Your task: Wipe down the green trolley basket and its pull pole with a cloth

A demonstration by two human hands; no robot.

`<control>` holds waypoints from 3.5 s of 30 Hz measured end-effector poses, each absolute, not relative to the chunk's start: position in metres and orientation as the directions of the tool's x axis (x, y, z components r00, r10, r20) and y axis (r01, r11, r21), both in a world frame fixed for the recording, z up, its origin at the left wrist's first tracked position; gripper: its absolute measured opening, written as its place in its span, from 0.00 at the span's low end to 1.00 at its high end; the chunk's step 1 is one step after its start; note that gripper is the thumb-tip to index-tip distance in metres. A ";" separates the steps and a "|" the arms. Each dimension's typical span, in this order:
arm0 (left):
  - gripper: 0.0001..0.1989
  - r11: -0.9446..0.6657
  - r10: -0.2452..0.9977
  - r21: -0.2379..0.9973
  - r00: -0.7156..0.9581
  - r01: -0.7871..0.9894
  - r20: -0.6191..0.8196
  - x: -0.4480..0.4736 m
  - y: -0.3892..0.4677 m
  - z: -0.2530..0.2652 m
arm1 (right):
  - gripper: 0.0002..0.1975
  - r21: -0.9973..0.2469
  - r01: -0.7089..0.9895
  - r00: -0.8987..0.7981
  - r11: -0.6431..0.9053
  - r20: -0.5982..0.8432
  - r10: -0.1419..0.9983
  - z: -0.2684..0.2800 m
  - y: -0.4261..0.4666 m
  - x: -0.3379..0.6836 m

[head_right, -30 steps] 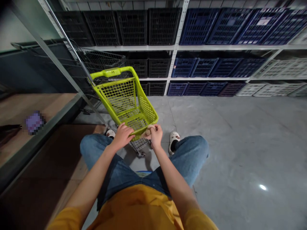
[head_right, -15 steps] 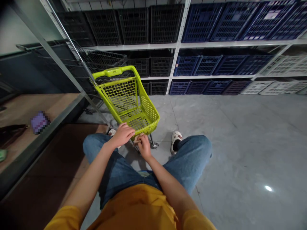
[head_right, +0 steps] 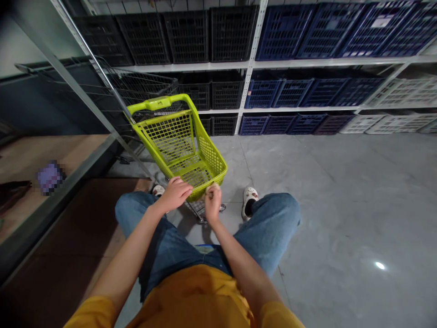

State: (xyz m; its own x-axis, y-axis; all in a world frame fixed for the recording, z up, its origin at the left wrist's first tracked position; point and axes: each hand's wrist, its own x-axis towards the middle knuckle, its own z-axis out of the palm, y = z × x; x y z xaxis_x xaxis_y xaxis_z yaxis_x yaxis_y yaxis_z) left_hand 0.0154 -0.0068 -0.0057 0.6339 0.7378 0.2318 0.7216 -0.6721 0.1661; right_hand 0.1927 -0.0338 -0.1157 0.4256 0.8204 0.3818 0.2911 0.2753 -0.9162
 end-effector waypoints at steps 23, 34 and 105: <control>0.11 -0.666 0.743 0.196 0.617 0.720 0.259 0.012 -0.006 -0.009 | 0.04 -0.915 0.375 0.531 0.149 0.344 0.775 -0.131 0.011 0.250; 0.13 -0.701 0.710 0.125 0.670 0.702 0.218 0.003 -0.004 -0.002 | 0.03 -0.909 0.318 0.209 0.270 0.345 0.915 -0.163 -0.037 0.201; 0.07 -0.708 0.698 0.356 0.680 0.609 0.224 -0.016 -0.079 0.002 | 0.13 -0.048 0.719 -0.664 0.693 0.246 0.706 0.010 0.004 0.303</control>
